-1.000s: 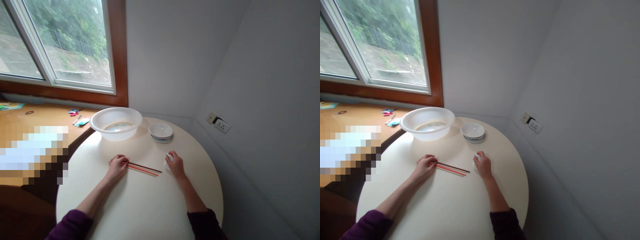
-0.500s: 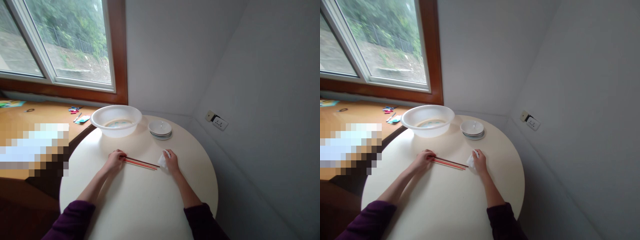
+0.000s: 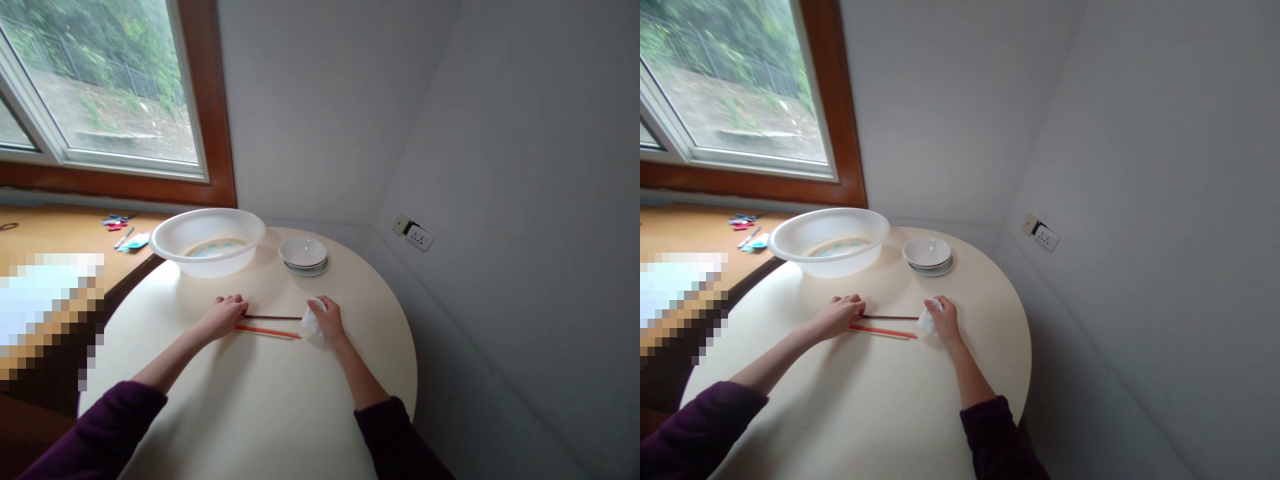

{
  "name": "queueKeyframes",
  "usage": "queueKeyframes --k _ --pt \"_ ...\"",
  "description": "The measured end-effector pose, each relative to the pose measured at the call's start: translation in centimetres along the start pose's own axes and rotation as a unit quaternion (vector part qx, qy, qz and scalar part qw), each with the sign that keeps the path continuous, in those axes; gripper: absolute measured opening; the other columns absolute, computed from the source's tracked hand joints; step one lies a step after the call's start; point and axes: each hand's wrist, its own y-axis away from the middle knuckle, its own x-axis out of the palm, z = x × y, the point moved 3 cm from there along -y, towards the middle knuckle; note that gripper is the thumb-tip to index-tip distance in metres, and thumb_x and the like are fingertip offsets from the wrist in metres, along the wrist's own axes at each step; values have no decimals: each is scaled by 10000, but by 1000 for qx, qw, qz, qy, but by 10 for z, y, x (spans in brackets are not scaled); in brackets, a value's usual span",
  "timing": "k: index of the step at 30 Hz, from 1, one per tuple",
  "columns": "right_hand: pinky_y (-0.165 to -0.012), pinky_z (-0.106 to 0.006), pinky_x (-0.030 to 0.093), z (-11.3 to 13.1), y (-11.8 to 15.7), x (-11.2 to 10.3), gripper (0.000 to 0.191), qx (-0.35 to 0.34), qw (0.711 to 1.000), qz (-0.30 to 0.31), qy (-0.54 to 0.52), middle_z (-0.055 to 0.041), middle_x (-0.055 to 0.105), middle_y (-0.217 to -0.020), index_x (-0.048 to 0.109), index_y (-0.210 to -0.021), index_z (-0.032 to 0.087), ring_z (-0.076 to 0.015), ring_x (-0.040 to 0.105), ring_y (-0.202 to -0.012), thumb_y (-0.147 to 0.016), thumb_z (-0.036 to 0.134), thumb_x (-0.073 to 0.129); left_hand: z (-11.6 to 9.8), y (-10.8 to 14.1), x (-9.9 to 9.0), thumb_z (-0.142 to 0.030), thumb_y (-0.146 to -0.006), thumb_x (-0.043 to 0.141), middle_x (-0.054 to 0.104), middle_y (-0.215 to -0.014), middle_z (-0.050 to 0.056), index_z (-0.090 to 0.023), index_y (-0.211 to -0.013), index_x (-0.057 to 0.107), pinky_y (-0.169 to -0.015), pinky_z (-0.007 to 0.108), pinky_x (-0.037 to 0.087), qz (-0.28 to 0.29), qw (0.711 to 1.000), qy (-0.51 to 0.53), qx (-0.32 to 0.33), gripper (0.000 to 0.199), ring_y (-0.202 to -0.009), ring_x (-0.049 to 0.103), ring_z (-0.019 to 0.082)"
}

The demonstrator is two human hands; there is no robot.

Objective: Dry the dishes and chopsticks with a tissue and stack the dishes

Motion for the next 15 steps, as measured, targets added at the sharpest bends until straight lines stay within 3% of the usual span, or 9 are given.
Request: queueKeyframes --k 4,8,12,15 --pt "-502 -214 348 -1 -2 -3 305 9 1000 -19 -21 43 476 -556 547 -617 166 -102 417 -530 -670 457 624 1 1 -2 -101 -787 360 574 -857 68 -195 -771 511 -796 365 339 -3 1000 -12 26 180 -756 551 201" --pt "-531 -214 372 0 -5 -8 305 21 997 -56 -43 21 515 -607 586 -681 161 -108 454 -567 -713 464 574 8 5 -5 -118 -820 296 550 -701 28 -201 -747 440 -808 375 342 -30 999 8 22 182 -661 522 185" --pt "-574 -221 414 0 -6 -12 299 39 993 -79 -77 -2 574 -713 609 -817 164 -115 509 -625 -701 437 571 14 12 -11 -232 -832 318 511 -620 -3 -219 -772 415 -641 318 376 -78 990 110 -34 114 -572 474 179" --pt "-586 -222 435 -1 -6 -15 305 76 981 -104 -142 -2 602 -758 606 -866 175 -121 546 -655 -634 373 621 6 19 -16 -303 -815 365 509 -634 -15 -221 -793 417 -558 275 352 -125 957 250 -73 100 -567 460 158"
